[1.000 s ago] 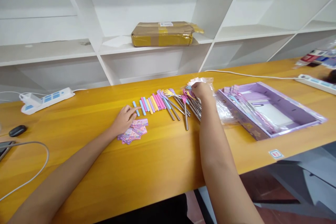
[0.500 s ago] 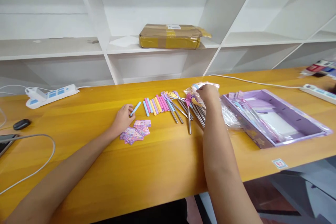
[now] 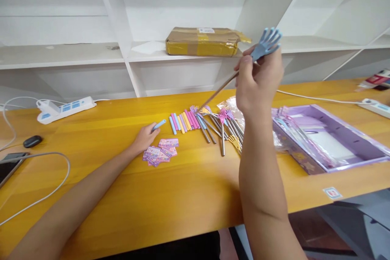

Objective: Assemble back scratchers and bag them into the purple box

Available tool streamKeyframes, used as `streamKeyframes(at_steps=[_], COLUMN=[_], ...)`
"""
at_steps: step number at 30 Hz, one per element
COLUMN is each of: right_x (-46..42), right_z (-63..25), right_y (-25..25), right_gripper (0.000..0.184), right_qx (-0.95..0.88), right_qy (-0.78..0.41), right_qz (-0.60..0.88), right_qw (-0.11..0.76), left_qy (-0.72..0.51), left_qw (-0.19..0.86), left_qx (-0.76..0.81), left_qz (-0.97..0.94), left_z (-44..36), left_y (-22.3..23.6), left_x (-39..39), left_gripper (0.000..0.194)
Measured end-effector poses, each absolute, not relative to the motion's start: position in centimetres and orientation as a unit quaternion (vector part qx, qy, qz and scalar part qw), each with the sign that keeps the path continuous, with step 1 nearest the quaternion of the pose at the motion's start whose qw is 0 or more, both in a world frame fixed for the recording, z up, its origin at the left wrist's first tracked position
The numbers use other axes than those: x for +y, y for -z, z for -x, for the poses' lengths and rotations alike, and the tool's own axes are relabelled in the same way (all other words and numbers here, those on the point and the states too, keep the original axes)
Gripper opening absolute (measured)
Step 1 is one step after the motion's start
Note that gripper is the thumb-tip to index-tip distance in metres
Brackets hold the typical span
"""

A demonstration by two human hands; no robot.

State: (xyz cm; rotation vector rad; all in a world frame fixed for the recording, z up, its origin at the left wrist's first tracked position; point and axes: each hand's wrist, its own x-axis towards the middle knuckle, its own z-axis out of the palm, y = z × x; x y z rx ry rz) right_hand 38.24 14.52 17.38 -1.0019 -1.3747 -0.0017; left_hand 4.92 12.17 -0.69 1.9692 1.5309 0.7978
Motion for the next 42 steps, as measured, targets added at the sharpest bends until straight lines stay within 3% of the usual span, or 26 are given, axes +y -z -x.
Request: streamKeyframes(at_steps=[3,8,17,30,42], right_x=[13.8,13.4,13.1,13.9,12.9], right_z=[-35.1,-32.8,-34.6,-35.2,-34.6], right_y=[-17.4,-17.0,-17.8,-17.6,-18.2], right_gripper=[0.03,0.039,0.029,0.046,0.033], right_qx=[-0.588,-0.614,-0.578,-0.585,-0.582], right_qy=[-0.133,-0.221,-0.157,-0.104,-0.193], right_qz=[0.329,0.318,0.257,0.324,0.289], right_qw=[0.726,0.687,0.758,0.736,0.735], left_qy=[-0.29,-0.274,-0.295,-0.298,-0.275], left_qw=[0.281,0.303,0.329,0.357,0.357], left_qx=[0.541,0.516,0.512,0.512,0.512], left_qz=[-0.738,-0.753,-0.736,-0.722,-0.732], left_z=[-4.9,-4.8,-4.9,-4.8,-4.9], left_y=[0.9,1.2,1.3,1.2,0.8], left_x=[12.1,12.1,12.1,11.9,11.6], left_gripper=[0.031,0.038,0.041,0.045,0.047])
